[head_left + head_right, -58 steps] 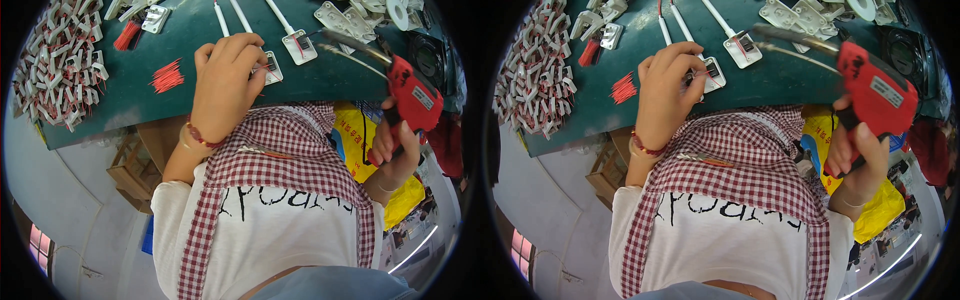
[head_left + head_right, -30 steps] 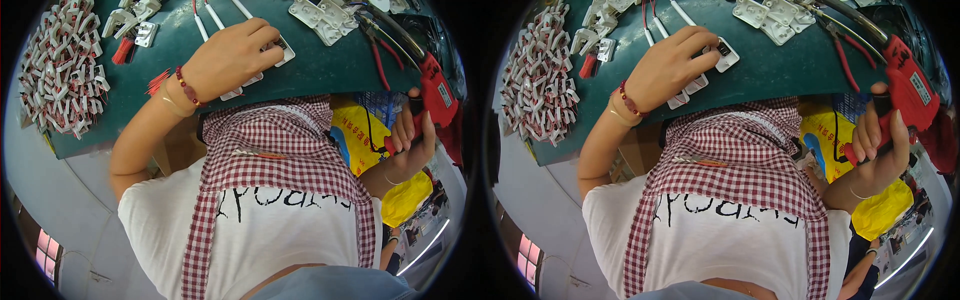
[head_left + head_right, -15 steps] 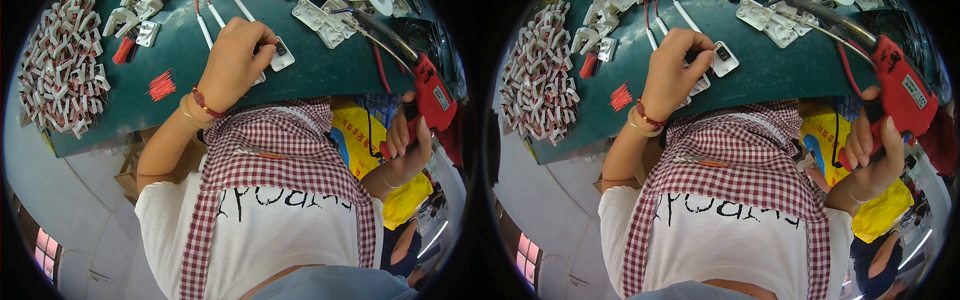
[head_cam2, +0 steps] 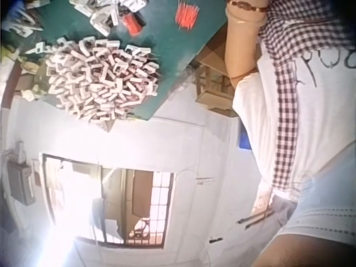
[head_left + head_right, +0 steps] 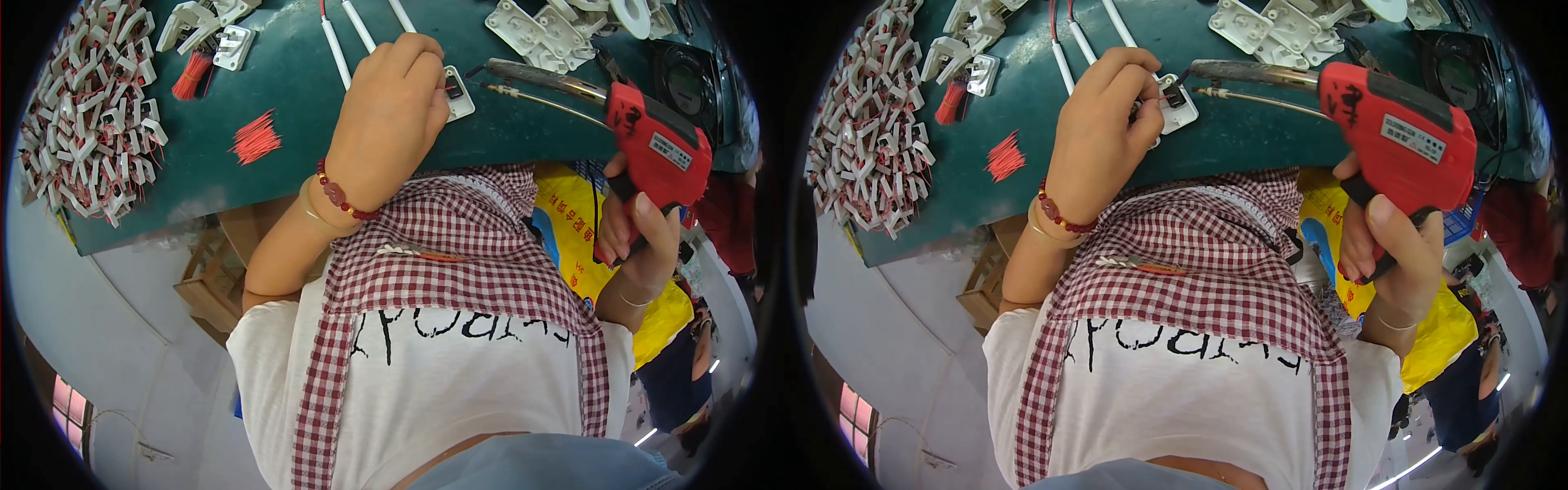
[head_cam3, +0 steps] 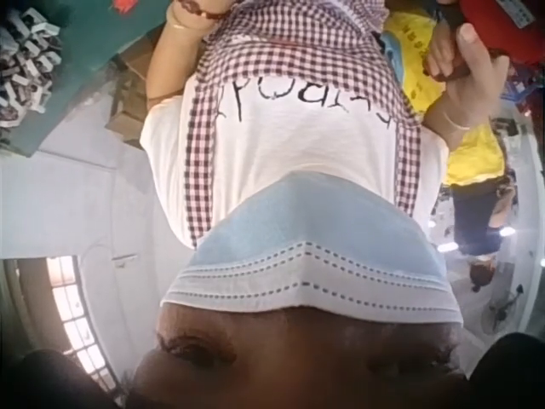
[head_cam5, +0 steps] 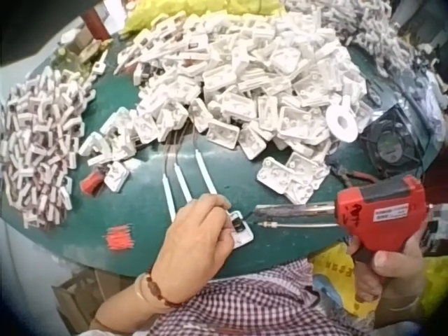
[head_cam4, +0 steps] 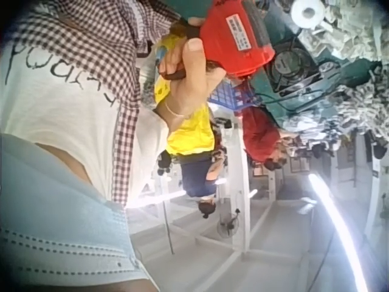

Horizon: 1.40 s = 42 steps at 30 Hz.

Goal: The person solders wires onto small electronic components and plastic housings using a soldering iron and solder wire, holding the wires with pliers.

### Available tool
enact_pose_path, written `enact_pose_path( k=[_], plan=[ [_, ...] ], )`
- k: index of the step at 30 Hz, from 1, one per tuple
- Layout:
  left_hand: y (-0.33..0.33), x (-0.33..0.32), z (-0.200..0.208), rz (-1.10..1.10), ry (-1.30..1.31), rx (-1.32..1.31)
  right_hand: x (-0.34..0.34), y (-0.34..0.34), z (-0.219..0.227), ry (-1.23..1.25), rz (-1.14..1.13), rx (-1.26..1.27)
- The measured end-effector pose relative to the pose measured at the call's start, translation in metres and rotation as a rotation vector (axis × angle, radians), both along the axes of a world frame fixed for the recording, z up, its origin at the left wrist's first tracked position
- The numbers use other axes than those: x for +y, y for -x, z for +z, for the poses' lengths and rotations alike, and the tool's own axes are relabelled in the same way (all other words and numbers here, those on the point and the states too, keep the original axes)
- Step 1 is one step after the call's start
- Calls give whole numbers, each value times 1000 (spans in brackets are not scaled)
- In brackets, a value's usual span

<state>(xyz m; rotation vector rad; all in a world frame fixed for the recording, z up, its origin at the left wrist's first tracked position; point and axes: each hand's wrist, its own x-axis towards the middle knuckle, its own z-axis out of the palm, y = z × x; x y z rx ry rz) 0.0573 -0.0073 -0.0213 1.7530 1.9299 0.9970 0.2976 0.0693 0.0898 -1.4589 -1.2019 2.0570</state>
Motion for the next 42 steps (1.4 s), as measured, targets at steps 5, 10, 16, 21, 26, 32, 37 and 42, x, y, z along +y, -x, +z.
enact_pose_path(
  k=[5, 10, 16, 21, 26, 32, 37, 42],
  plan=[
    [2, 3, 1, -36, 1, -37, 1, 5, 0, 40, 17, -4],
    [2, 3, 4, -47, 24, -66, 0, 7, 0, 42, 12, -16],
    [2, 4, 4, -53, 33, -66, -1, 10, 2, 23, -2, -29],
    [3, 4, 7, -60, 41, -36, -3, 10, 2, 13, -9, -52],
    [4, 4, 8, -76, 51, -38, -5, 6, 2, 18, -3, -82],
    [5, 5, 7, -96, 44, -43, -6, 12, 7, 6, 0, -91],
    [6, 4, 9, -104, 56, -53, -3, 11, 7, -45, 3, -70],
    [6, 4, 10, -108, 69, -63, -4, 9, 6, -23, -1, -74]
  ],
)
